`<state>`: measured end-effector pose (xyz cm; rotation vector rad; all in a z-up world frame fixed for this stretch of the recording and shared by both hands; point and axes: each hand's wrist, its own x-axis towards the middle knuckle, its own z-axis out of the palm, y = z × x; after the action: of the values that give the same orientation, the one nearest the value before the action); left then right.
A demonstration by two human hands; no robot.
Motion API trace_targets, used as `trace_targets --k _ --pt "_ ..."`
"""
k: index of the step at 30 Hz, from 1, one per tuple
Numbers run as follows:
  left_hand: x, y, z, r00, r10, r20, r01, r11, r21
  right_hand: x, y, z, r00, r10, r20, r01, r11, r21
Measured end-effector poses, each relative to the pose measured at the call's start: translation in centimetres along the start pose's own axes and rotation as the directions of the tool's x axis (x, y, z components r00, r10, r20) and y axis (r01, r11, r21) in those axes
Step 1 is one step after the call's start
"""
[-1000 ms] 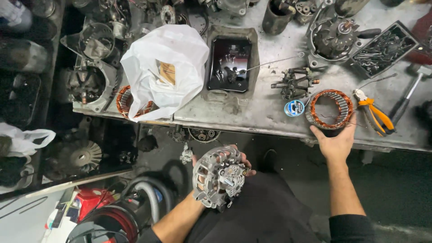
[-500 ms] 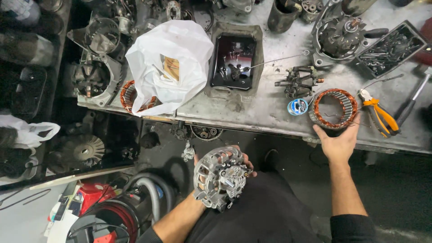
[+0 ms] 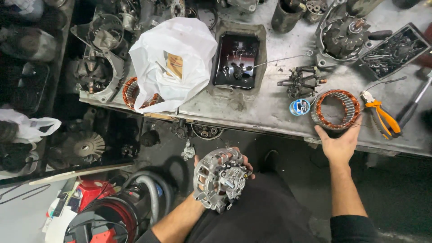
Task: The person handles a motor stator and rotor, placing the rotor on a workbench. They then pick up a small metal ring and fit it onto the stator, rotating and adjusting it by hand. Finally, they use a heat gun to apply heat to the stator assembly.
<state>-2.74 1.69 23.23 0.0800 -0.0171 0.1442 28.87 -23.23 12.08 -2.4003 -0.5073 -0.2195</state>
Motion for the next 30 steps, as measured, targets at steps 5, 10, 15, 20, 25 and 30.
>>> trace_targets --k 5,10,15,20,25,30 --pt "-0.2 -0.1 -0.2 1.0 0.017 -0.026 -0.016 1.0 0.017 0.0 -0.1 -0.1 1.0 0.02 0.011 -0.02 1.0 -0.01" --pt "-0.5 -0.2 -0.6 1.0 0.029 -0.007 -0.029 1.0 0.002 0.1 -0.4 -0.2 1.0 0.017 0.017 -0.017 1.0 -0.011" --pt "-0.8 -0.2 -0.7 0.999 0.023 -0.03 -0.024 0.999 -0.031 0.3 -0.3 -0.2 0.999 0.046 0.029 -0.046 0.999 -0.01" --pt "-1.2 -0.1 -1.1 0.999 0.041 0.006 -0.04 0.992 -0.123 0.2 0.2 0.0 0.999 0.03 0.026 -0.03 1.0 -0.006" --pt "-1.3 0.1 -2.9 0.999 -0.027 0.024 0.031 0.977 -0.211 0.2 -0.2 -0.2 0.999 0.037 0.032 -0.036 0.999 -0.017" --pt "-1.8 -0.2 -4.0 0.998 -0.025 0.06 0.039 0.967 -0.251 0.2 -0.1 -0.1 0.997 0.057 0.045 -0.056 0.998 -0.024"
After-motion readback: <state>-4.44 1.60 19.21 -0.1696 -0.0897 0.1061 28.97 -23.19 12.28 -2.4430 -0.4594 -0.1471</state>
